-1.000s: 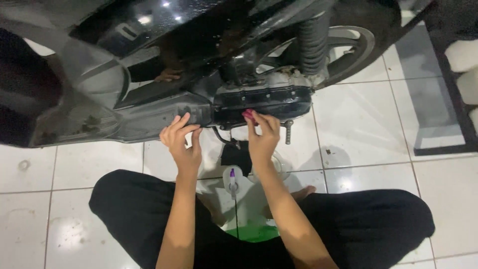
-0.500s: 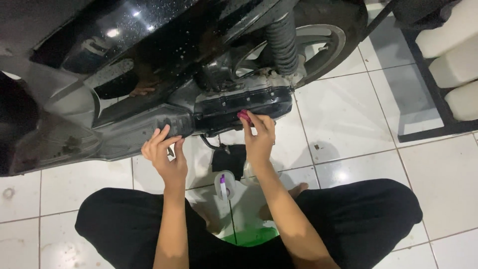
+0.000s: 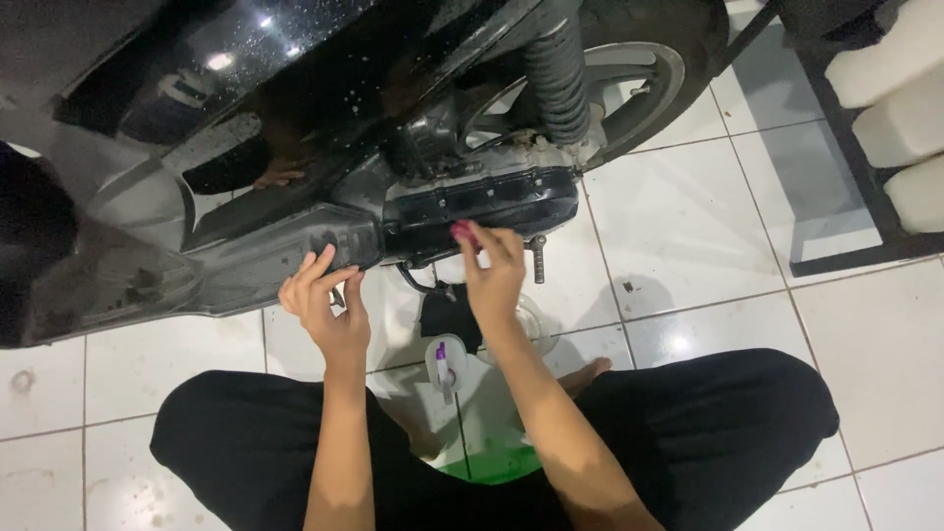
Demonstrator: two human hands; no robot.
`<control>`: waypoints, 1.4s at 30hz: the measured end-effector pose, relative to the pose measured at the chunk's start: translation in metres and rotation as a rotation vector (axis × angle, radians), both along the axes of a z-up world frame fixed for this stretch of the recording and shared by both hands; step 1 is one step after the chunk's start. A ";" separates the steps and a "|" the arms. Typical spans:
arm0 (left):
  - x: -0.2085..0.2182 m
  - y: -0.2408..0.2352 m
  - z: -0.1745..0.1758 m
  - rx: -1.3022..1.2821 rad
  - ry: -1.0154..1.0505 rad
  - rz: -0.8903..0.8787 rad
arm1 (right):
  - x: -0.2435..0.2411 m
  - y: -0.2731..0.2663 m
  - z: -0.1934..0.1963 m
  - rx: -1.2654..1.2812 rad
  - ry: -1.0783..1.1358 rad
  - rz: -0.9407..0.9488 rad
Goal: The person sits on the floor and sprays a cleaning solution onto the lower side of a black motorcycle. They then use a small pink sponge to scrub the sprayed area, repeatedly dipping the sponge into a bucket of water to rinse it.
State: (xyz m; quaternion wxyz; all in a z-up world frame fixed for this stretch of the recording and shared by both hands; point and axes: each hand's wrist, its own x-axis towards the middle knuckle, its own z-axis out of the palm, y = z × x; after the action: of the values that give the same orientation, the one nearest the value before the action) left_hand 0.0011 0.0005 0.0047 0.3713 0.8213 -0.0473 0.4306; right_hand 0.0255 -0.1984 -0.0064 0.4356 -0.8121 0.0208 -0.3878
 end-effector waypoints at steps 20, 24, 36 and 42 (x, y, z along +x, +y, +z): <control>-0.002 -0.001 0.002 0.018 -0.018 -0.016 | 0.003 -0.017 0.002 -0.067 0.011 -0.078; -0.002 -0.001 0.002 0.015 -0.014 -0.017 | 0.001 -0.018 0.008 -0.014 0.048 -0.116; -0.001 0.004 -0.008 0.023 0.010 -0.008 | 0.006 -0.018 -0.011 -0.079 0.021 -0.111; -0.002 0.006 -0.007 0.052 -0.008 -0.005 | 0.009 -0.016 -0.012 -0.155 -0.001 -0.158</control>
State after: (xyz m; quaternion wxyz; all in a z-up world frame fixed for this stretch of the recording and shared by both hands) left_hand -0.0005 0.0062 -0.0022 0.3505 0.8290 -0.0619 0.4314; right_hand 0.0343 -0.2142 -0.0183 0.3398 -0.8389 0.0544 -0.4217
